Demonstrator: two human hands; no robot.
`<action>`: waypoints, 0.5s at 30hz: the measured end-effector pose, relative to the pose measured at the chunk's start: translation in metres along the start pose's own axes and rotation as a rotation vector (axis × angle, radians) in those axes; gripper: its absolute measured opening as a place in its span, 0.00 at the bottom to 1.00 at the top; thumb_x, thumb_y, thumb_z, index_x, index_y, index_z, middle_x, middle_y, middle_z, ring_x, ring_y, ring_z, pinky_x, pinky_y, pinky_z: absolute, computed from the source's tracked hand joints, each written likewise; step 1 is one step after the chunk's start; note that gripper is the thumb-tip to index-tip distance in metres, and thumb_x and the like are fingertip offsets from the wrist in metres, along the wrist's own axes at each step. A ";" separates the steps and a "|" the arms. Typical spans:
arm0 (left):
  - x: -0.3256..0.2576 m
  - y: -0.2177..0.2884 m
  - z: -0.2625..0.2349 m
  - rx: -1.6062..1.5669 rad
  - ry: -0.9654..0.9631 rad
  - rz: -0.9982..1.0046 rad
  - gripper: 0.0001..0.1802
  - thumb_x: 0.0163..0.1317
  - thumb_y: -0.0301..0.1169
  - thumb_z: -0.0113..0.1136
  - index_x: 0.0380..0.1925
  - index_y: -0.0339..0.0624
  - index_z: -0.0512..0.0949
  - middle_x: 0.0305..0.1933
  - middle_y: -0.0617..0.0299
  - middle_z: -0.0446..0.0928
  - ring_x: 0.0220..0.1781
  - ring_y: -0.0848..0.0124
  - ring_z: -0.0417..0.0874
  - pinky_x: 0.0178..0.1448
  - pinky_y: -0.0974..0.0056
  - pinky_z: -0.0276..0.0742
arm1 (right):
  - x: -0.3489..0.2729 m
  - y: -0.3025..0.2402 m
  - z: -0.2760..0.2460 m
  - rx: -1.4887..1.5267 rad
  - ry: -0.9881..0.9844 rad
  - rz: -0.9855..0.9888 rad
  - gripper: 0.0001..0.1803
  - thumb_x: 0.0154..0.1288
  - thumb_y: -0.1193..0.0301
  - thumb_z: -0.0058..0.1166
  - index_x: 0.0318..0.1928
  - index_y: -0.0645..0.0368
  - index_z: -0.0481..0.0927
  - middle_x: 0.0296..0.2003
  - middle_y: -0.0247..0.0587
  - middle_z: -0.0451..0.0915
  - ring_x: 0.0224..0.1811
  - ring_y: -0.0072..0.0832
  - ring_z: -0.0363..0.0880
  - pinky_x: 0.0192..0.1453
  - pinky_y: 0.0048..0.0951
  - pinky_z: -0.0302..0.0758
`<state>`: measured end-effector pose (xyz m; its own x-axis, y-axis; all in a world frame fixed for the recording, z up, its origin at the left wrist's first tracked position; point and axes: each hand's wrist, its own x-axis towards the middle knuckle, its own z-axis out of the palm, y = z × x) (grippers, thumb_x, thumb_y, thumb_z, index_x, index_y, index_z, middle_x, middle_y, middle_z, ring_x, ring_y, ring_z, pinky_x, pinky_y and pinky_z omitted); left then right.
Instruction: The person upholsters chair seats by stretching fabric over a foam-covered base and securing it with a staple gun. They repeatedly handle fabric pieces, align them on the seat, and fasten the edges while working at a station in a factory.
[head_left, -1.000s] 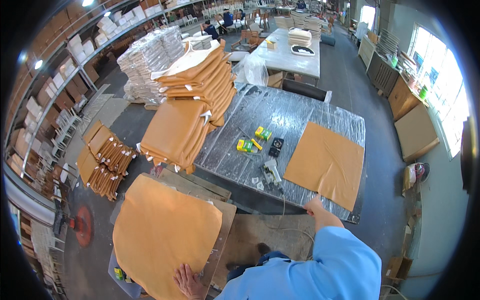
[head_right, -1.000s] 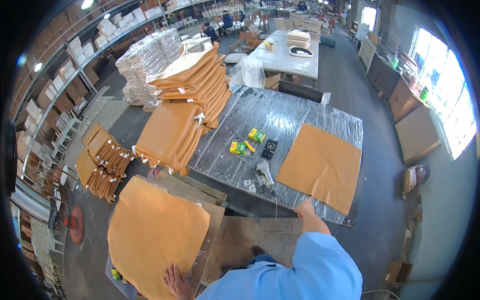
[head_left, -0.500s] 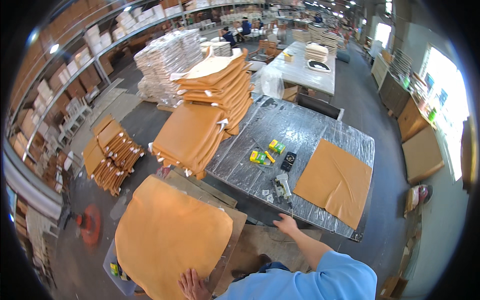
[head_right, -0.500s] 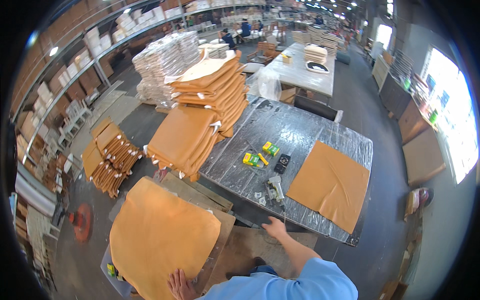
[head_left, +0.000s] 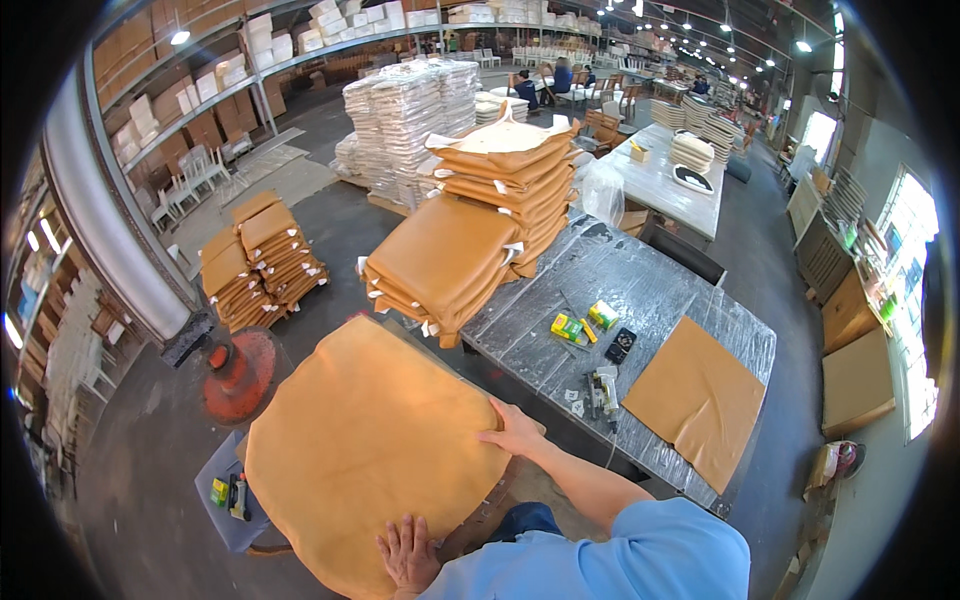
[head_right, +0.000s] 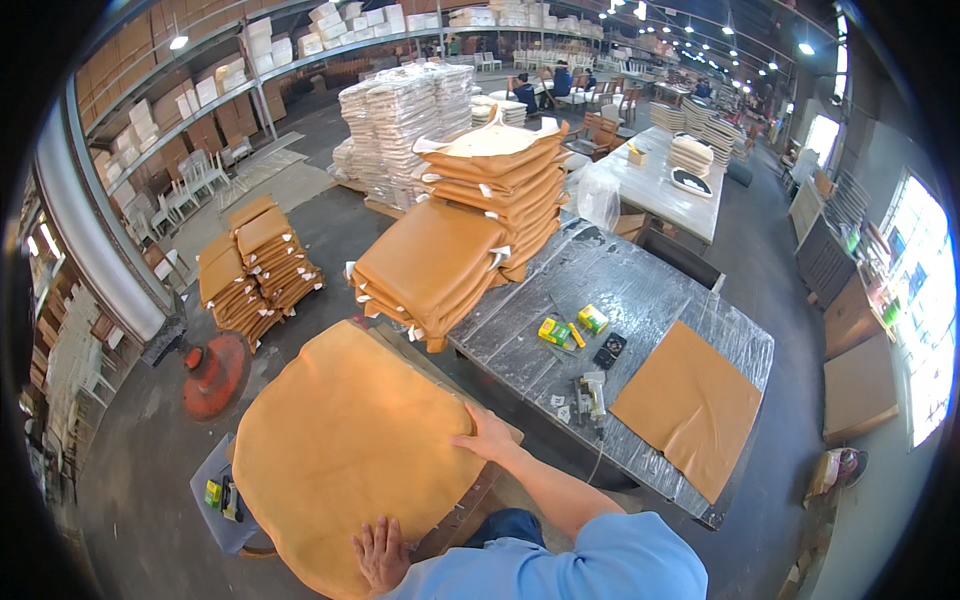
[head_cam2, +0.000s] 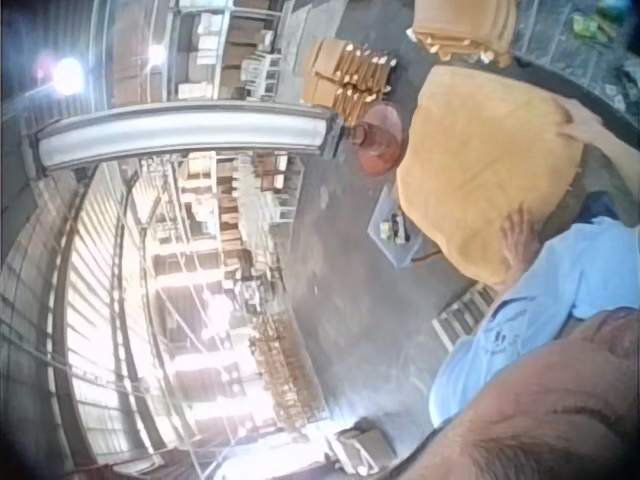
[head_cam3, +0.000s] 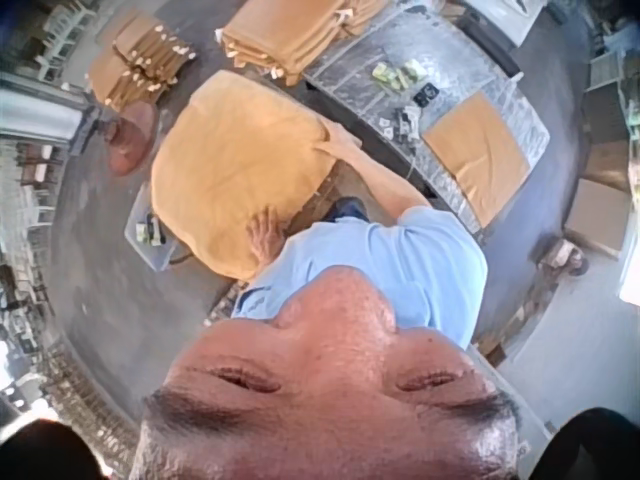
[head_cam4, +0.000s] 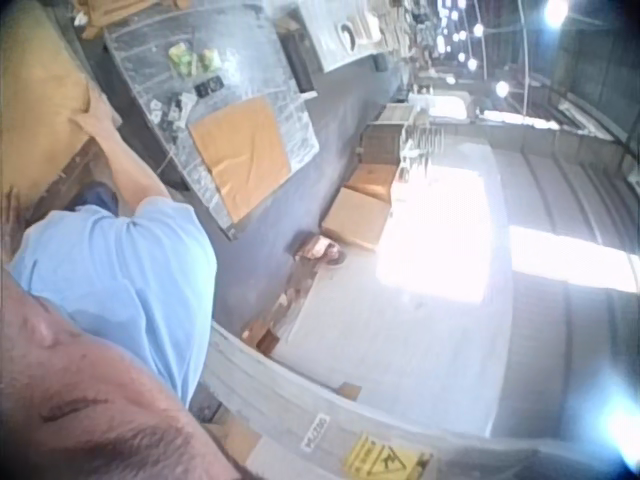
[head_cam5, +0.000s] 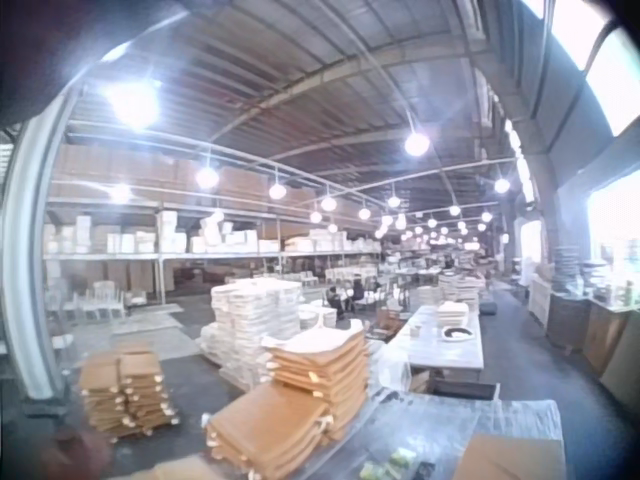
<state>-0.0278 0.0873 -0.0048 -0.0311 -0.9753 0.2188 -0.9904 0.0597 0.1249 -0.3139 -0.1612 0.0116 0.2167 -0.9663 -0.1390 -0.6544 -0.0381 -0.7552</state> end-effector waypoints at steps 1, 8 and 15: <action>-0.003 0.000 -0.001 -0.009 -0.018 -0.014 0.36 0.62 0.43 0.68 0.72 0.57 0.75 0.76 0.58 0.74 0.78 0.42 0.69 0.80 0.26 0.52 | -0.001 0.000 0.001 0.024 -0.034 0.042 0.59 0.57 0.42 0.73 0.80 0.58 0.62 0.71 0.61 0.71 0.74 0.54 0.70 0.79 0.44 0.67; -0.008 -0.001 -0.004 -0.070 -0.033 -0.067 0.27 0.68 0.39 0.63 0.68 0.58 0.78 0.75 0.57 0.74 0.75 0.41 0.71 0.76 0.26 0.59 | 0.022 0.018 0.002 0.006 -0.055 -0.058 0.52 0.51 0.54 0.81 0.74 0.58 0.71 0.62 0.57 0.82 0.67 0.50 0.78 0.74 0.43 0.72; -0.019 -0.006 -0.044 -0.245 -0.086 -0.110 0.34 0.68 0.41 0.67 0.74 0.57 0.73 0.83 0.54 0.62 0.85 0.42 0.56 0.84 0.29 0.47 | 0.020 0.007 -0.017 0.495 -0.240 0.142 0.39 0.65 0.69 0.73 0.74 0.59 0.73 0.57 0.41 0.84 0.56 0.29 0.83 0.61 0.34 0.80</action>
<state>-0.0158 0.1144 0.0329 0.0536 -0.9925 0.1097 -0.9265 -0.0084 0.3763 -0.3267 -0.1856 0.0146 0.3477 -0.8663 -0.3586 -0.2835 0.2674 -0.9209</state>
